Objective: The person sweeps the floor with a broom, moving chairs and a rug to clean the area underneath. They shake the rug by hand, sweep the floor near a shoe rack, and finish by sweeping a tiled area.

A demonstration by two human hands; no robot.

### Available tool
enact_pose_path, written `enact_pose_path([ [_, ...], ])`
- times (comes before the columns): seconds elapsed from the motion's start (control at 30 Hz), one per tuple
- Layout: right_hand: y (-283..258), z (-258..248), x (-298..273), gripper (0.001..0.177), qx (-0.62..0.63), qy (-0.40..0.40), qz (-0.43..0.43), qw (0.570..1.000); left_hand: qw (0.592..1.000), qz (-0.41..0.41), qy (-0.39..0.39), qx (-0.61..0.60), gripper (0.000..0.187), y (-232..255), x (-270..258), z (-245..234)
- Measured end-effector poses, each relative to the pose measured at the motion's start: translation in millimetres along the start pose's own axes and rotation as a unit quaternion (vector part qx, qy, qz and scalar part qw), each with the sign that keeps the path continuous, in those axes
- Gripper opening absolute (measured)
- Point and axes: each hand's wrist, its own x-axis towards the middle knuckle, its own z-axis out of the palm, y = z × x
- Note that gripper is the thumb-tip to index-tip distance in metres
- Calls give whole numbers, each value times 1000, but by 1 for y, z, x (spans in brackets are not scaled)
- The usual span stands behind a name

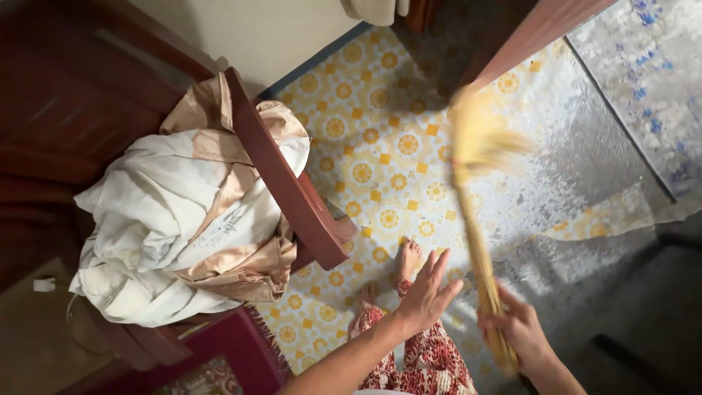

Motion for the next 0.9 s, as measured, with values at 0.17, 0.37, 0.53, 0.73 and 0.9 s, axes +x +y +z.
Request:
enact_pose_path([
  [0.17, -37, -16, 69, 67, -205, -169, 69, 962, 991, -118, -39, -41, 99, 24, 17, -41],
  [0.37, -51, 80, 355, 39, -497, -281, -95, 815, 973, -88, 160, -140, 78, -121, 136, -26],
  [0.53, -28, 219, 559, 32, -640, -274, -303, 651, 907, -148, 332, -215, 78, -104, 192, -146],
  [0.73, -89, 232, 530, 21, -548, -292, -155, 768, 906, -43, 370, -203, 79, -146, 249, -190],
  [0.9, -21, 247, 559, 22, -142, -278, -180, 933, 875, -238, 401, -133, 74, -144, 280, -212],
])
